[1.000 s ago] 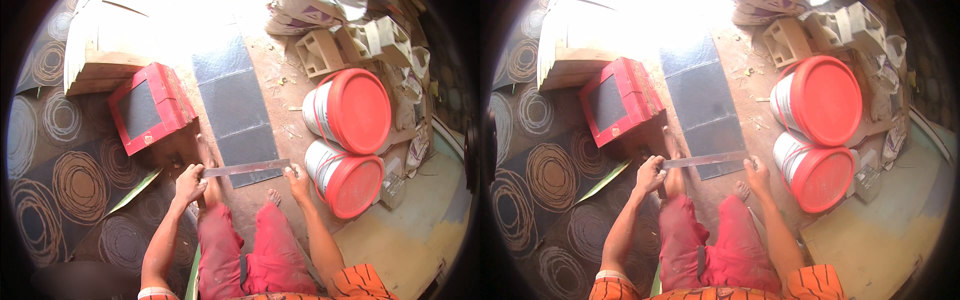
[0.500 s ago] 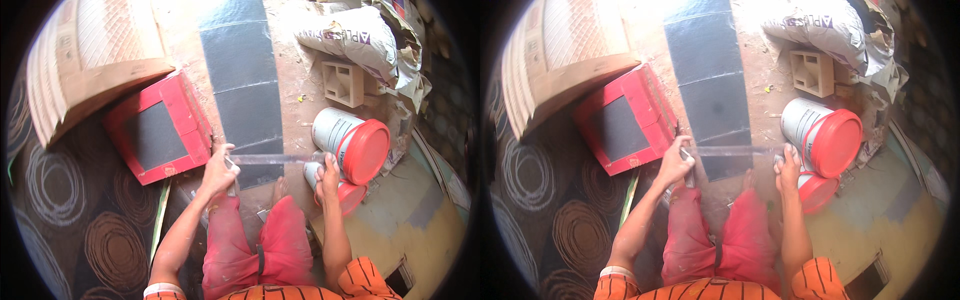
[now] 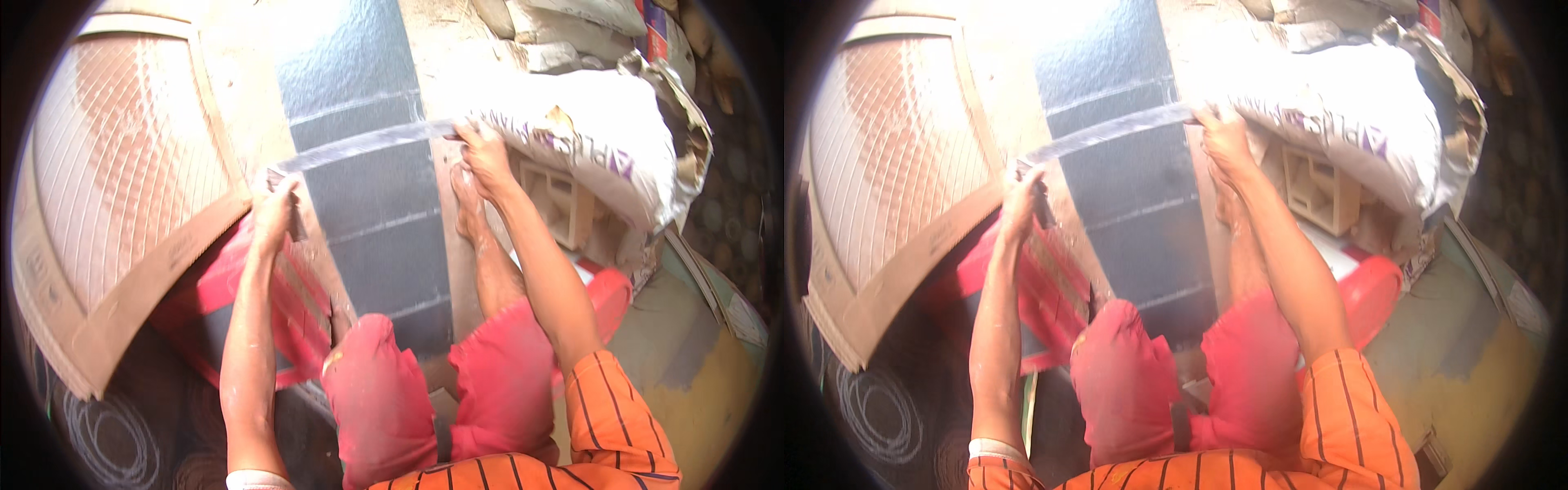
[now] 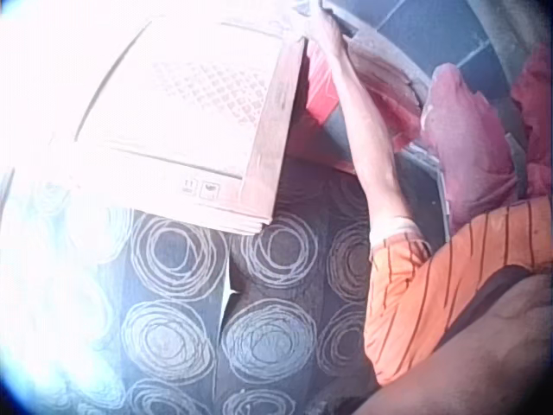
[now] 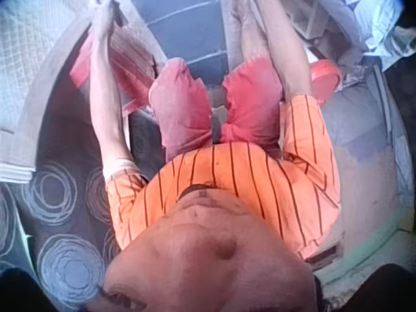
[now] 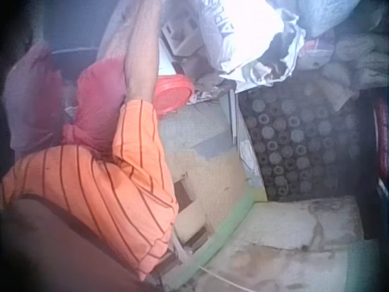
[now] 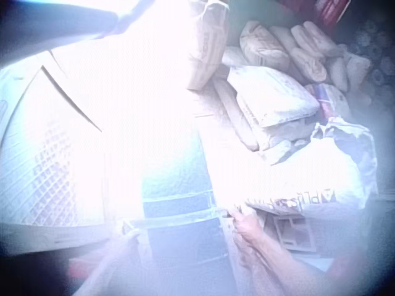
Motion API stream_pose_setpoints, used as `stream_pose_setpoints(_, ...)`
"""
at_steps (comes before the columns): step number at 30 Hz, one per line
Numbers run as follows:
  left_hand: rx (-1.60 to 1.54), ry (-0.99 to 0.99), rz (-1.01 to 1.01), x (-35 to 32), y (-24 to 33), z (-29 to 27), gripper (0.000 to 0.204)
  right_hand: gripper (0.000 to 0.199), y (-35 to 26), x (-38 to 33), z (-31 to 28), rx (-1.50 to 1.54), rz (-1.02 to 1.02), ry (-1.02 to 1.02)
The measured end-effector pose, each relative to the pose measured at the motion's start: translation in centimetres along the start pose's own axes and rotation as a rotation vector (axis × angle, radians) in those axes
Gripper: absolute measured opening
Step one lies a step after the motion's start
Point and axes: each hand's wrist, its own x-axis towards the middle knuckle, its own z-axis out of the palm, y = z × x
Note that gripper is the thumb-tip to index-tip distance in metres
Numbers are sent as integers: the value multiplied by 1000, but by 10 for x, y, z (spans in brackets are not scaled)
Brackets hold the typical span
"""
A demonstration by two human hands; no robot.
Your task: The person sits on the floor and assembles several dark rectangular tiles into a larger panel. They align the tiles, use a metal ruler to measure and mark a line, and then apply a white strip along the edge of the assembled tiles.
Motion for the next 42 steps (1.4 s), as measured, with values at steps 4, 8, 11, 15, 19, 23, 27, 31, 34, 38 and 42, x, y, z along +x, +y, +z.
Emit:
stream_pose_setpoints(4,-45,151,148,123,9,-12,23,24,2,141,39,-282,-172,-109)
stream_pose_setpoints(8,-4,164,267,216,49,3,20,31,-7,257,68,-380,-260,-7)
stream_pose_setpoints(11,31,194,340,268,58,-6,18,33,-14,271,91,-133,-296,-85)
stream_pose_setpoints(15,26,117,342,290,66,6,12,32,5,293,71,-296,-356,56)
stream_pose_setpoints(19,-77,38,337,314,39,-19,13,31,28,266,46,-546,-410,49)
stream_pose_setpoints(23,-167,19,273,303,42,3,18,34,61,243,8,-695,-411,101)
stream_pose_setpoints(27,-98,-70,285,297,43,3,21,43,75,230,6,-676,-464,17)
stream_pose_setpoints(31,-134,125,266,302,49,5,12,42,65,227,15,-730,-485,72)
stream_pose_setpoints(34,-39,272,347,304,55,10,8,41,57,243,25,-670,-497,115)
stream_pose_setpoints(38,-3,318,370,317,62,5,11,38,39,269,44,-631,-508,137)
stream_pose_setpoints(42,211,326,252,332,68,11,20,37,34,296,62,-564,-555,217)
